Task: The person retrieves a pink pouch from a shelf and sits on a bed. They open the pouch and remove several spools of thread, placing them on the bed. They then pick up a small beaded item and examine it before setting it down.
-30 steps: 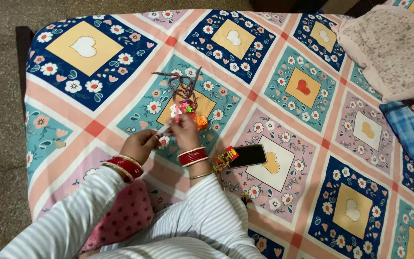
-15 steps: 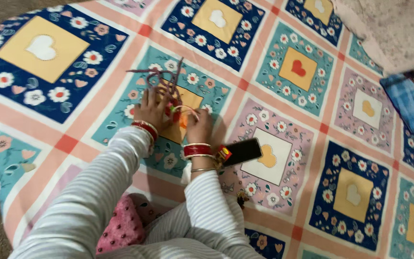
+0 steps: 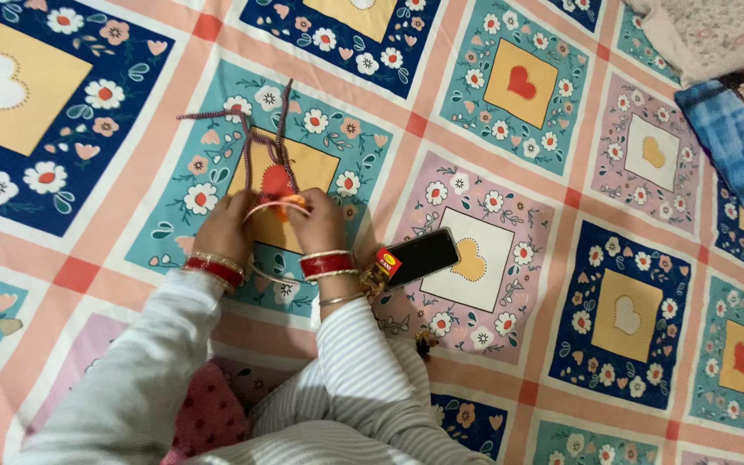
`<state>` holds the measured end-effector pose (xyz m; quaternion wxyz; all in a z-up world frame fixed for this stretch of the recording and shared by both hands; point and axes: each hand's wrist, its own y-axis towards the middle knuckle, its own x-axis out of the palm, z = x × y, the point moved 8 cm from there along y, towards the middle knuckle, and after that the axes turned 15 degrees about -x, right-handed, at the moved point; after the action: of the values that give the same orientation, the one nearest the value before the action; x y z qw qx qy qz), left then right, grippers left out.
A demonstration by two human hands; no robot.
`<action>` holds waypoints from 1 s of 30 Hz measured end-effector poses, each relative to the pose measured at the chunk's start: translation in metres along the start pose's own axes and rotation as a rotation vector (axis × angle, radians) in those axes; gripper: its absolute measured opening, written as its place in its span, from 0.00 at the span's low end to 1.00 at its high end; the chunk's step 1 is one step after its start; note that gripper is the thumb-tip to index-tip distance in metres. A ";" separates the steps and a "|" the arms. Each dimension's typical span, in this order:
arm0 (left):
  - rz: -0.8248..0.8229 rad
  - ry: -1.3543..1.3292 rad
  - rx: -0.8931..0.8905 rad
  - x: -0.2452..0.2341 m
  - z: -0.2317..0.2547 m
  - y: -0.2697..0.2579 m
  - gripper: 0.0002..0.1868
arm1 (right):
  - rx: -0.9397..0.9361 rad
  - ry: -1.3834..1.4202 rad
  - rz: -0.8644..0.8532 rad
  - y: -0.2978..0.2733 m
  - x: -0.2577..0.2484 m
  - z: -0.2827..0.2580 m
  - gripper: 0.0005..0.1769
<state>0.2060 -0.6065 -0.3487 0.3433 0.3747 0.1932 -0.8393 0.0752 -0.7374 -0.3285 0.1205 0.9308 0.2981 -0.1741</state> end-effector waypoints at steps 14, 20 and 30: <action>-0.400 -1.310 -0.687 -0.068 -0.056 -0.118 0.21 | 0.021 0.941 -0.387 -0.093 0.095 -0.085 0.06; -0.410 -1.184 -0.663 -0.074 -0.063 -0.154 0.20 | 0.091 0.940 -0.387 -0.130 0.112 -0.089 0.11; -0.197 -1.194 -0.792 -0.078 -0.084 -0.189 0.16 | -0.300 0.824 -0.343 -0.160 0.097 -0.138 0.29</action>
<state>0.1498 -0.3935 -0.3308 0.4229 -0.3193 0.2952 -0.7950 0.0887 -0.5153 -0.2603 0.0947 0.8319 0.4926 0.2372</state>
